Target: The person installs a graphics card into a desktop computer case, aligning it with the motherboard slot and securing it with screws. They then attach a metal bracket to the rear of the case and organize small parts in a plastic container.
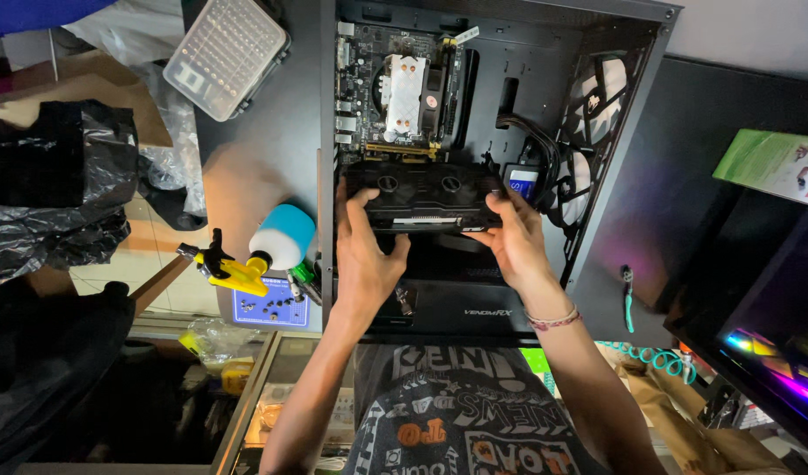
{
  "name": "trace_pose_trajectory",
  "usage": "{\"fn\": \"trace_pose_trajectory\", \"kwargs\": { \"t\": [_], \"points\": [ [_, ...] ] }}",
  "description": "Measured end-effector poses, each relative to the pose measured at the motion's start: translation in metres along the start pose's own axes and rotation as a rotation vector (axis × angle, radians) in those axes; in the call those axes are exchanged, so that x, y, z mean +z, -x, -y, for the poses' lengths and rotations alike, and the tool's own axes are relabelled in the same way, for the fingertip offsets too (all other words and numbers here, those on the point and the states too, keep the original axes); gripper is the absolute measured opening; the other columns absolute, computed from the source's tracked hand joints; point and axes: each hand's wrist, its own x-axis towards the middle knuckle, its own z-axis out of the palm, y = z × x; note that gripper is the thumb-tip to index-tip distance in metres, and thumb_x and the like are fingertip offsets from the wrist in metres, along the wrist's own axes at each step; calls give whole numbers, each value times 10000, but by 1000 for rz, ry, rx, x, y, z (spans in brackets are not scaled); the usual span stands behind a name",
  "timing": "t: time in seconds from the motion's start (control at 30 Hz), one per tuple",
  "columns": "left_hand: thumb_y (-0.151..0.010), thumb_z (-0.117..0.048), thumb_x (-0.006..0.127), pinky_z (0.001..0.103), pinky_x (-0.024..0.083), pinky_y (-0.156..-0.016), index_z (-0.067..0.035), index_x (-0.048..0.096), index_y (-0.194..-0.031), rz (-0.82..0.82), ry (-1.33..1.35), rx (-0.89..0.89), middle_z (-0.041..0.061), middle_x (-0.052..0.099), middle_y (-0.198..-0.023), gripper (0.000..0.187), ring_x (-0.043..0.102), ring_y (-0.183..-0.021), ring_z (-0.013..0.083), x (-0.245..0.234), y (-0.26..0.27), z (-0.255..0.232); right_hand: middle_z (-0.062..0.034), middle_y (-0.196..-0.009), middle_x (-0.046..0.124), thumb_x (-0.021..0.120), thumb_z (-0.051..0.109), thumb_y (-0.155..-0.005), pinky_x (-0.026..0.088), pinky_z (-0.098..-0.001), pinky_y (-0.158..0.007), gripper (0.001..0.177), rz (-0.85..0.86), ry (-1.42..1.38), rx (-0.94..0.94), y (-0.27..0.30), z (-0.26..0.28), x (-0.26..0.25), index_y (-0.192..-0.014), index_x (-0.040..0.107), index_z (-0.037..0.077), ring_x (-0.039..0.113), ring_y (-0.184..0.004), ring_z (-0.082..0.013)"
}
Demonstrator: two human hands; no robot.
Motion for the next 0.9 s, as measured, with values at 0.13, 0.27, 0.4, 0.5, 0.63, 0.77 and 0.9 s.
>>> {"fn": "trace_pose_trajectory", "kwargs": {
  "t": [0.13,0.27,0.4,0.5,0.63,0.77,0.9],
  "points": [
    [-774,83,848,657,476,-1221,-112,495,-1470,-24,-3,39,408,330,-1718,805,469,-1527,611,-12,0,-22,-313,-1117,799,780,90,-977,674,-717,-881,314,-41,-62,59,-12,-15,-10,-1275,750,-1,817,-971,-504],
    [-830,113,804,675,516,-1170,-84,489,-1495,-23,-67,95,388,258,-1746,762,453,-1515,634,-24,2,-41,-312,-1158,792,761,61,-964,679,-710,-896,361,-14,-86,51,-9,-8,-7,-1323,748,27,809,-1016,-506],
    [-862,102,795,694,641,-971,-78,504,-1479,-4,-175,153,373,296,-1709,705,600,-1356,653,-26,4,-44,-292,-1170,798,728,47,-960,698,-668,-872,376,-2,-94,27,-9,-9,-8,-1335,747,68,815,-1013,-491],
    [-811,31,878,636,691,-883,-93,545,-1473,-52,-347,206,341,340,-1701,751,678,-1280,605,-20,5,-34,-299,-1183,797,735,51,-966,693,-682,-872,361,10,-101,22,-8,-8,-9,-1326,749,71,811,-1023,-496],
    [-801,-36,918,607,685,-902,-67,565,-1438,-86,-490,280,354,424,-1637,728,717,-1233,581,-17,9,-37,-309,-1196,794,726,61,-975,695,-681,-860,349,6,-102,29,-5,-8,-11,-1323,743,72,810,-1025,-500],
    [-790,-35,880,656,570,-1119,-96,667,-1371,-126,-647,385,269,580,-1539,622,541,-1459,600,-10,9,-37,-327,-1205,784,726,52,-975,687,-699,-868,371,4,-108,53,-11,-14,-17,-1344,735,81,798,-1043,-526],
    [-818,70,811,653,524,-1161,-127,759,-1315,-105,-649,501,159,682,-1445,537,571,-1457,501,-3,6,-26,-334,-1201,783,718,40,-974,672,-723,-876,379,-19,-128,74,-13,-17,-19,-1350,728,79,791,-1045,-546]
  ]
}}
